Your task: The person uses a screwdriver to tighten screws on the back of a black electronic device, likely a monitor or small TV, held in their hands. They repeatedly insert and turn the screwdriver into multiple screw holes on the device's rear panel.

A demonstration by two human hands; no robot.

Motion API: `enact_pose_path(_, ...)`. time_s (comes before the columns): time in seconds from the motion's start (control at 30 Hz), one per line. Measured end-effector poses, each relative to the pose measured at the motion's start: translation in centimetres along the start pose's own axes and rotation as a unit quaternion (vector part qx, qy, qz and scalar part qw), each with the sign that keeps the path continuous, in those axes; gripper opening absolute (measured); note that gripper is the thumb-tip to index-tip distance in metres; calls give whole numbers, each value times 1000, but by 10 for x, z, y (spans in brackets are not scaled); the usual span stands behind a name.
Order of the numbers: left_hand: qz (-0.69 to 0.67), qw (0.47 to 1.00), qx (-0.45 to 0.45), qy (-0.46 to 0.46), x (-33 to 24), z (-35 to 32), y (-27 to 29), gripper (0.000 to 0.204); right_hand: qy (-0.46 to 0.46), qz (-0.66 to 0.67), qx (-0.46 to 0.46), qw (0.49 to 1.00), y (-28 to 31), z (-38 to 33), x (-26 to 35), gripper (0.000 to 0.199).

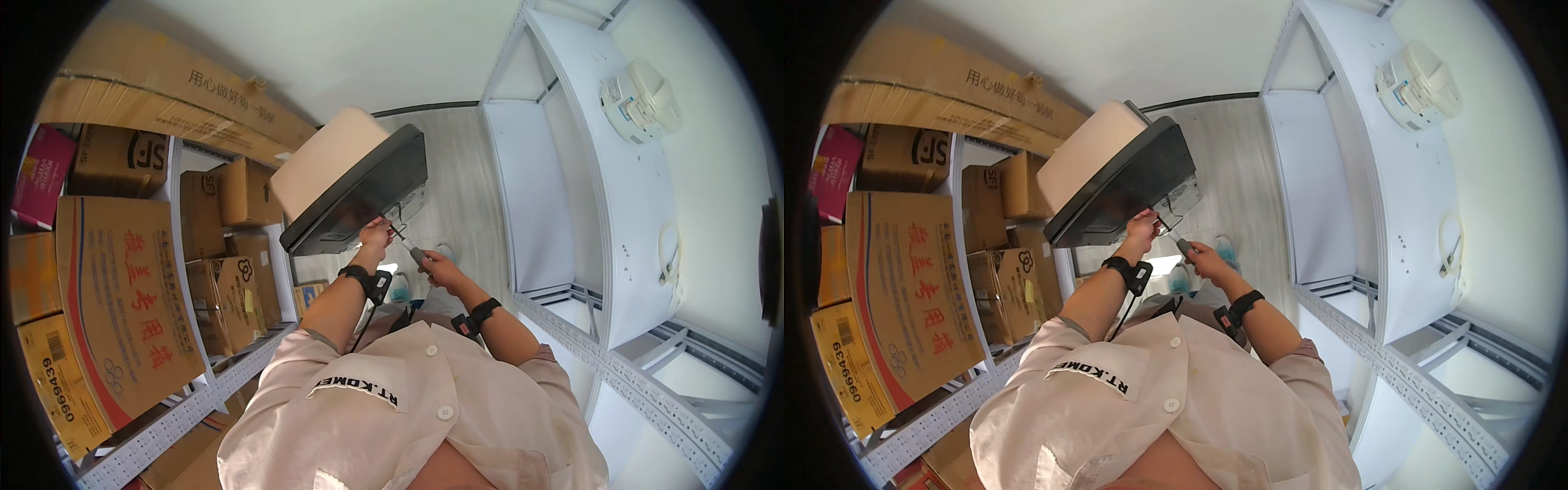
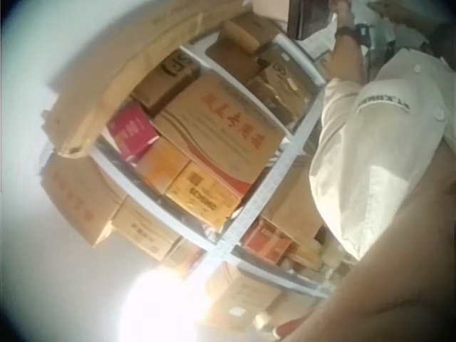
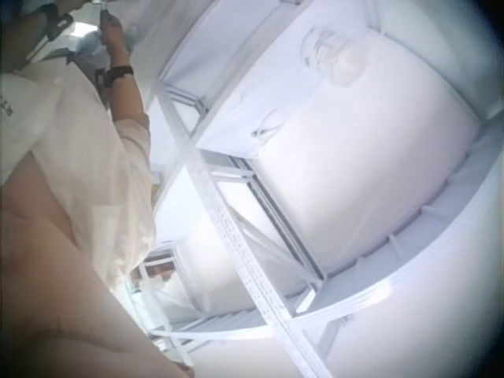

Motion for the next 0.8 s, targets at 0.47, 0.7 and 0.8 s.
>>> enact_pose_path(0.47,18,999,-43,-4,5,-1,-3,16,-12,35,12,999,5,-3,7,40)
enact_pose_path(0.7,36,998,-43,-6,2,-3,-2,19,-13,44,0,999,3,3,0,40)
enact_pose_path(0.8,40,998,-43,-4,2,-1,-1,19,-16,57,0,998,4,5,-3,40)
Point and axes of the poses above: each hand's wrist, its own z-axis towards the middle knuckle, its own y-axis out of the back of the hand, x = y × z, the point moved 5 cm from there along z, towards the middle knuckle, and after that the axes turned 9 degrees about y, right-handed, at the moved point
